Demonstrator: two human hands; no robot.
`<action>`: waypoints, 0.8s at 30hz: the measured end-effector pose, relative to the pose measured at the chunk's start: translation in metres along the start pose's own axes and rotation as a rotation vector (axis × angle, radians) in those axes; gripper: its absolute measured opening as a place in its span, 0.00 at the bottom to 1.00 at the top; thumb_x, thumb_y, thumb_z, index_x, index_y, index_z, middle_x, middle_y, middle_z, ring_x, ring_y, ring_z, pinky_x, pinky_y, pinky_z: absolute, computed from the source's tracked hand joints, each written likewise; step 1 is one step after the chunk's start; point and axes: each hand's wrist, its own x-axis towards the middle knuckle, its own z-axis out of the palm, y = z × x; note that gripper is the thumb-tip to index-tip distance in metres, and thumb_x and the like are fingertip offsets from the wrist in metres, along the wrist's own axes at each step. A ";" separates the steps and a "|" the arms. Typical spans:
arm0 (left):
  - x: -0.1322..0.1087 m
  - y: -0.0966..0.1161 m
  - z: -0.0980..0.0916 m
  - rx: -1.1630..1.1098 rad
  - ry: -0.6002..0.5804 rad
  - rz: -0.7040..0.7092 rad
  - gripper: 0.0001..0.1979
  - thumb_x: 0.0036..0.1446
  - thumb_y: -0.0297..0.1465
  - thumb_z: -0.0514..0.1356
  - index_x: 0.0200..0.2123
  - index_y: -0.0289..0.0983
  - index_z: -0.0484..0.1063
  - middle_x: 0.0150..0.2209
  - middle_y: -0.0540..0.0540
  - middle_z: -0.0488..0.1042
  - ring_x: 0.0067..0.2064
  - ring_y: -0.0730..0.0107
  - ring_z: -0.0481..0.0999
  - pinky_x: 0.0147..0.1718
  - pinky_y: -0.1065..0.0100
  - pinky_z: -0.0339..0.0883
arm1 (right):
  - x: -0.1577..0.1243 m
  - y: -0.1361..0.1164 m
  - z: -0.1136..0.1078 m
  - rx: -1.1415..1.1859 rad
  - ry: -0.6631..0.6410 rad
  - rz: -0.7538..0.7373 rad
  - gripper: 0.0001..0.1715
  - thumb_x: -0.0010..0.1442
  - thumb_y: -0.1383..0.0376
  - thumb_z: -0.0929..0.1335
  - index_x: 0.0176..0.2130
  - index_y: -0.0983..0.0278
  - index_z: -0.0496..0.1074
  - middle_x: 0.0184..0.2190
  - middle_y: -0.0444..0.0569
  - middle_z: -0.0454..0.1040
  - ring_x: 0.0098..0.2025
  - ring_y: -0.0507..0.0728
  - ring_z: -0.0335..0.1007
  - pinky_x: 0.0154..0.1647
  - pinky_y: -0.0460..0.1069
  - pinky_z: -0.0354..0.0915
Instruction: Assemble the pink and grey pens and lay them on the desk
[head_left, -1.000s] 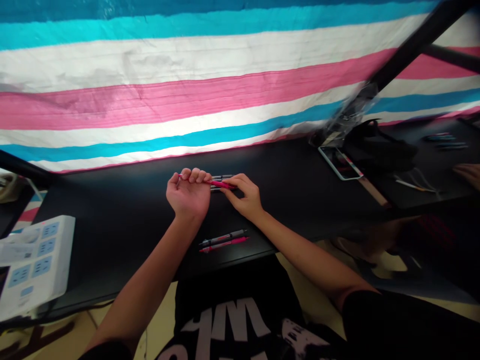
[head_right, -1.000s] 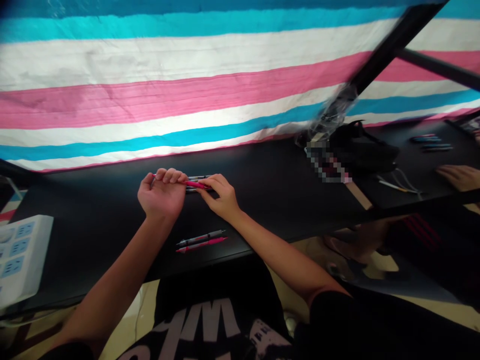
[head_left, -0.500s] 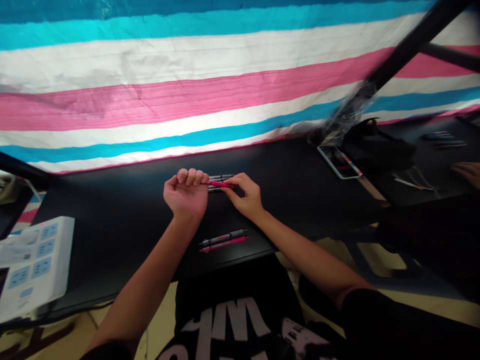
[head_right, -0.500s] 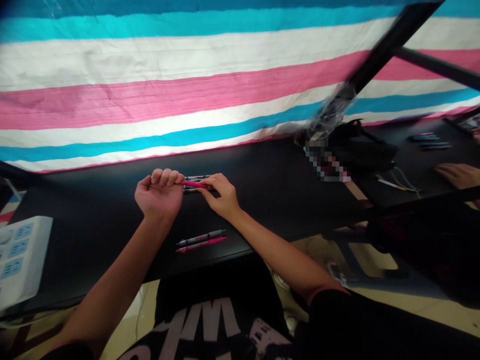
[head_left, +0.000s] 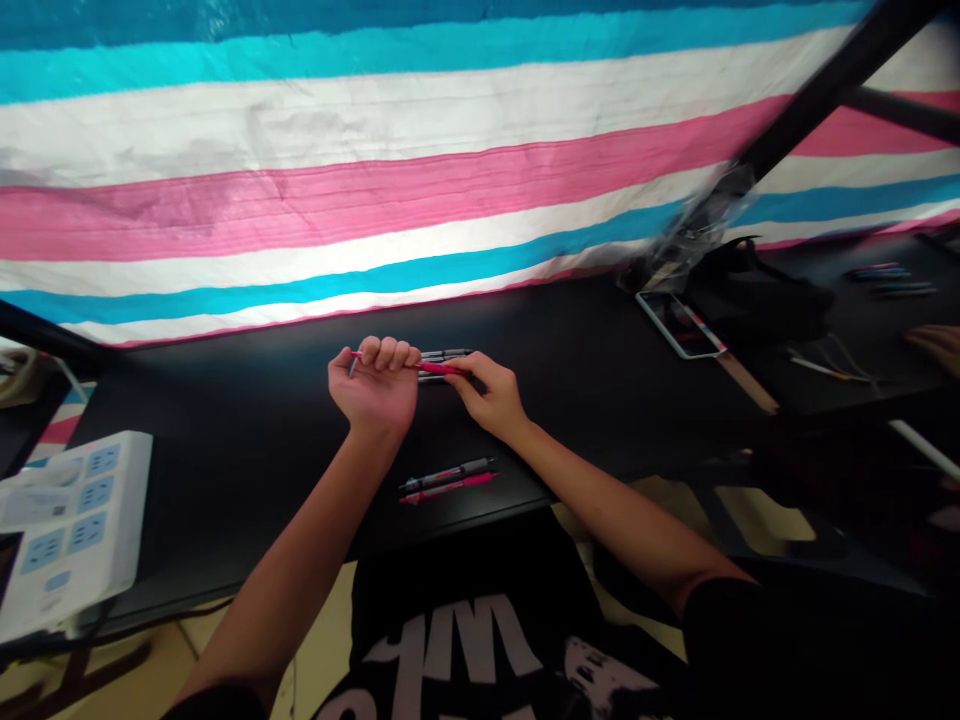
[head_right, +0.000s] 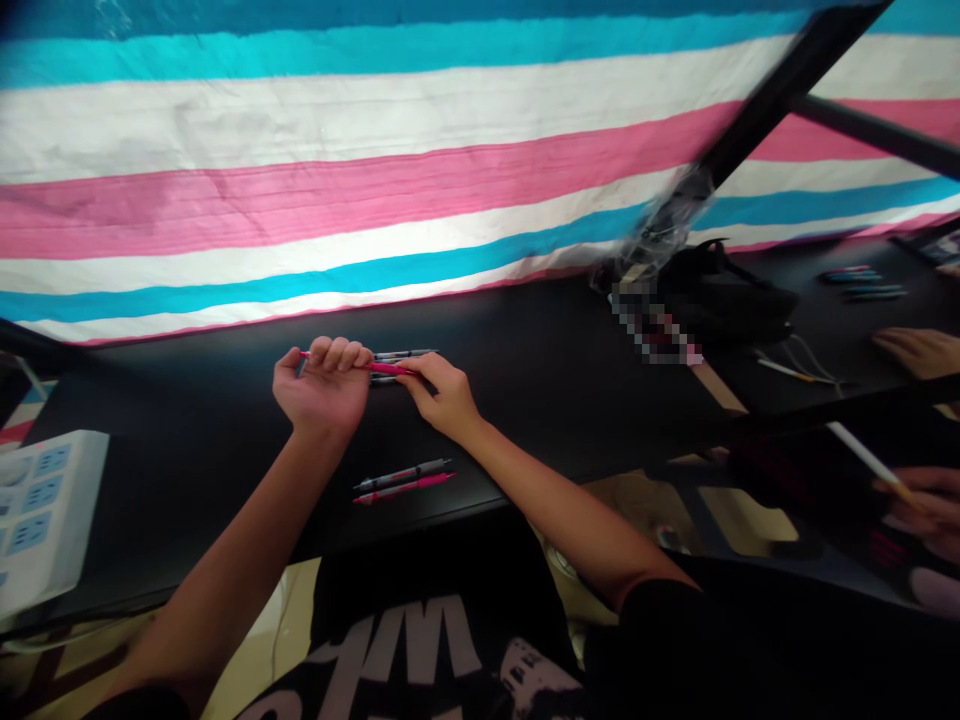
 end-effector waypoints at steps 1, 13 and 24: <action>0.000 0.000 0.000 -0.001 0.005 -0.002 0.20 0.67 0.38 0.43 0.22 0.39 0.47 0.22 0.53 0.46 0.23 0.72 0.53 0.26 0.66 0.59 | 0.000 -0.001 0.000 -0.004 0.017 -0.003 0.09 0.68 0.59 0.69 0.41 0.60 0.78 0.33 0.49 0.79 0.34 0.56 0.74 0.39 0.52 0.70; -0.004 0.002 0.002 0.191 -0.113 0.003 0.25 0.67 0.42 0.43 0.19 0.39 0.45 0.19 0.53 0.42 0.21 0.72 0.49 0.25 0.66 0.58 | 0.000 0.002 -0.002 0.251 -0.211 0.286 0.27 0.71 0.47 0.62 0.31 0.62 0.74 0.21 0.42 0.68 0.24 0.52 0.64 0.30 0.49 0.62; 0.001 0.000 -0.003 0.450 -0.196 0.028 0.31 0.68 0.44 0.49 0.16 0.38 0.42 0.17 0.53 0.42 0.20 0.74 0.51 0.26 0.66 0.60 | 0.003 -0.001 -0.006 0.316 -0.249 0.401 0.33 0.66 0.41 0.64 0.25 0.63 0.74 0.19 0.44 0.68 0.24 0.52 0.62 0.29 0.49 0.60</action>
